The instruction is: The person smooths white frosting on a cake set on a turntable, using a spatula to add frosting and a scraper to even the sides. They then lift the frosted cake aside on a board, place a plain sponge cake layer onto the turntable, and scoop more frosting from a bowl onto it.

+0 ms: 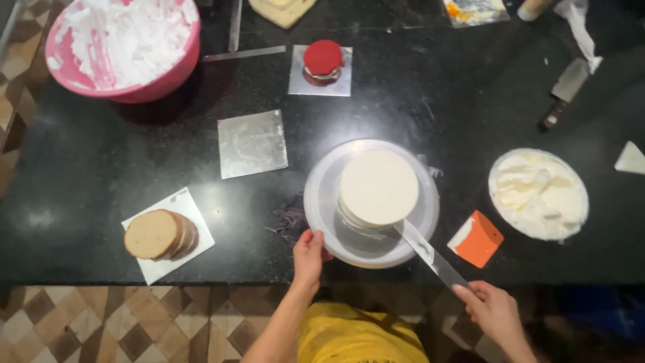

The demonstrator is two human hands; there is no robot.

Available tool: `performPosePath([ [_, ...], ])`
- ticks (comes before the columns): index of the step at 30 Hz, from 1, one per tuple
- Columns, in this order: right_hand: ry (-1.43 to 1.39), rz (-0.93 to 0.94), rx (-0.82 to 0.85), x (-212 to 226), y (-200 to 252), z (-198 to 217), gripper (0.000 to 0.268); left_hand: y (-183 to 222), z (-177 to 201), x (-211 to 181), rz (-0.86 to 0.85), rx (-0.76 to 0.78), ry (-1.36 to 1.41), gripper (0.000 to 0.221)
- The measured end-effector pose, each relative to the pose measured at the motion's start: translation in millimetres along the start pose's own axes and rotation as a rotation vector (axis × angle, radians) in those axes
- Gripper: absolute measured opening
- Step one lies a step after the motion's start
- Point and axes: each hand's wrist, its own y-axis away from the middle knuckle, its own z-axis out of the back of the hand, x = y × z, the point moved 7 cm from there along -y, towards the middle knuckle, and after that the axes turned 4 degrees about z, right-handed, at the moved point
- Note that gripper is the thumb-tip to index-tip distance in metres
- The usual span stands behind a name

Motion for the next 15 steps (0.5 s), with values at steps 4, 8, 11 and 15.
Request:
performPosePath([
  [4,0.071,0.151,0.056,78.9,-22.9,-37.2,0.04,-2.4,0.2,0.1,0.009,0.055,-0.027,0.028],
  [8,0.034,0.137,0.051,116.7,-31.8,-56.2,0.042,-19.4,15.4,-26.6,0.075,0.112,-0.075,0.029],
  [11,-0.038,0.07,0.043,111.2,-31.9,-56.7,0.038,-94.7,64.7,-60.2,-0.159,0.087,-0.16,0.032],
  [15,0.076,0.078,0.084,118.5,-32.0,-54.3,0.045,-204.6,140.8,-173.8,-0.497,-0.487,-0.848,0.061],
])
